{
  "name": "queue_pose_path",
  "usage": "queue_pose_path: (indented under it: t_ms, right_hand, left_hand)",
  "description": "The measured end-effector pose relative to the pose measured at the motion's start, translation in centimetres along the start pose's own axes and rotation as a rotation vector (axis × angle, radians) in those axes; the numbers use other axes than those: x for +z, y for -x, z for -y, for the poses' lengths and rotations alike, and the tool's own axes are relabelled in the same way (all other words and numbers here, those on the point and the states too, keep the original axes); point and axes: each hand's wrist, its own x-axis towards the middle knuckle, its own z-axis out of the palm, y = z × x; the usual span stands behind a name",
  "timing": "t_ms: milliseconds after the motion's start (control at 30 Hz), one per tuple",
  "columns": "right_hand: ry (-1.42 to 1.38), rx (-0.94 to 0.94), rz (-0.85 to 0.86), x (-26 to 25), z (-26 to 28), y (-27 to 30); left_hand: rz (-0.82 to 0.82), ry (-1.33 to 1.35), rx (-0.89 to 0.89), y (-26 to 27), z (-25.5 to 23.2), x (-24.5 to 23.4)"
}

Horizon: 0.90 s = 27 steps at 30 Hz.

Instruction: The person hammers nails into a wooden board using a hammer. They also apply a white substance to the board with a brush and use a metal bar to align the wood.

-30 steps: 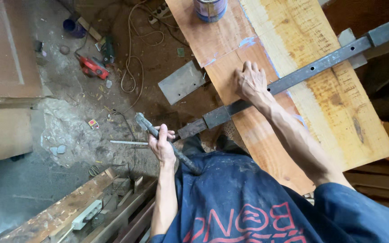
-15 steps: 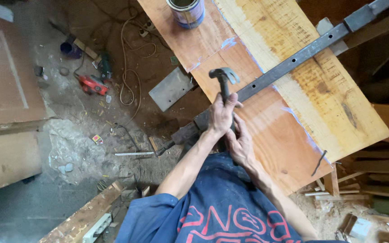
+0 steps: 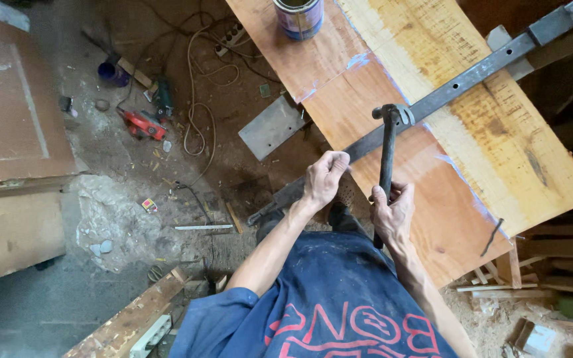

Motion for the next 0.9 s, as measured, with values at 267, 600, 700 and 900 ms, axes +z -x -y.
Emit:
queue_pose_path:
  t_ms: [267, 600, 700, 900]
  right_hand:
    - [-0.084, -0.020, -0.097, 11.6, 2.9, 2.4]
    - [-0.279, 0.236, -0.384, 28.9, 7.5, 3.3]
    - [-0.401, 0.284, -0.439, 30.0, 7.6, 3.3]
    - [-0.471, 0.293, -0.477, 30.3, 7.9, 3.4]
  left_hand:
    - [-0.165, 0.195, -0.029, 2.0, 5.5, -14.7]
    - [-0.419, 0.300, -0.291, 9.8, 24.1, -41.5]
    - [-0.348, 0.090, -0.340, 12.7, 26.6, -46.3]
    - [-0.209, -0.035, -0.358, 11.0, 26.7, -48.6]
